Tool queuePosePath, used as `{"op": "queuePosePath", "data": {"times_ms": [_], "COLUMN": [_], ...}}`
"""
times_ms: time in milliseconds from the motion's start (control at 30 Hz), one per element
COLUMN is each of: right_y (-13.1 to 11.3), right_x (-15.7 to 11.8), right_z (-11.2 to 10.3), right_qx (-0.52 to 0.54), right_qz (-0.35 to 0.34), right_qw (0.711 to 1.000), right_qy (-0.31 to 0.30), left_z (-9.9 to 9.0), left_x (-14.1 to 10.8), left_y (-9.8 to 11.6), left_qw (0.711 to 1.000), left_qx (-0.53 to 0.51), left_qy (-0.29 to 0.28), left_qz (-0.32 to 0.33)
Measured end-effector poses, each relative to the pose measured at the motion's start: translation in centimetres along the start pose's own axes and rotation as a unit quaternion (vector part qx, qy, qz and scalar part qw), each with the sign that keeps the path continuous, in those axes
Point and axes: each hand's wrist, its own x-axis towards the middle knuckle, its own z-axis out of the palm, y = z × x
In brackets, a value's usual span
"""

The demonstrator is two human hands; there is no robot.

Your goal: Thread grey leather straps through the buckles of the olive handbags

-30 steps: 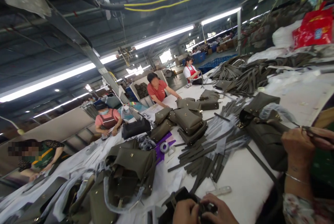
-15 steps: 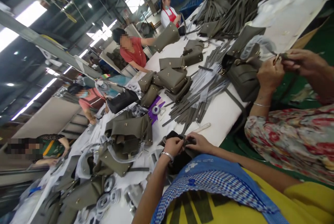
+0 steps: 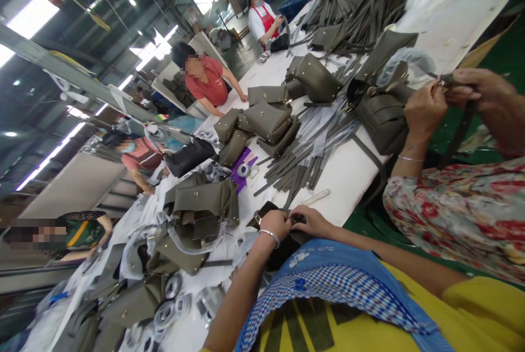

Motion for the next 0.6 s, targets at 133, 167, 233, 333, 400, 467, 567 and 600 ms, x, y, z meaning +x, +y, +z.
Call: {"op": "queuePosePath", "data": {"times_ms": [133, 167, 233, 333, 400, 467, 567, 600], "right_y": [-0.4, -0.4, -0.1, 0.4, 0.6, 0.6, 0.7, 0.7], "right_x": [-0.4, -0.5, -0.6, -0.4, -0.2, -0.1, 0.0, 0.1], "right_z": [0.4, 0.5, 0.7, 0.9, 0.8, 0.8, 0.7, 0.6], "right_qx": [-0.012, -0.019, -0.024, -0.021, -0.018, -0.017, -0.010, -0.010], "right_qz": [0.008, 0.009, 0.015, 0.020, 0.025, 0.028, 0.036, 0.041], "right_qw": [1.000, 1.000, 0.999, 0.999, 0.999, 0.999, 0.999, 0.999], "right_qy": [-0.016, -0.020, -0.026, -0.020, -0.018, -0.023, -0.025, -0.024], "left_z": [0.5, 0.8, 1.4, 2.4, 2.6, 2.5, 1.9, 1.9], "left_x": [0.1, 0.1, 0.2, 0.6, 0.5, 0.2, -0.5, -0.7], "left_y": [0.4, 0.3, 0.1, -0.3, -0.4, -0.4, -0.5, -0.5], "left_qw": [1.000, 0.999, 0.999, 0.999, 0.997, 0.995, 0.994, 0.994], "left_qx": [0.000, -0.007, -0.025, -0.050, -0.072, -0.088, -0.095, -0.100], "left_qy": [-0.021, -0.028, -0.030, -0.006, 0.006, 0.015, 0.022, 0.023], "left_qz": [0.016, 0.014, 0.009, -0.012, -0.033, -0.050, -0.052, -0.041]}}
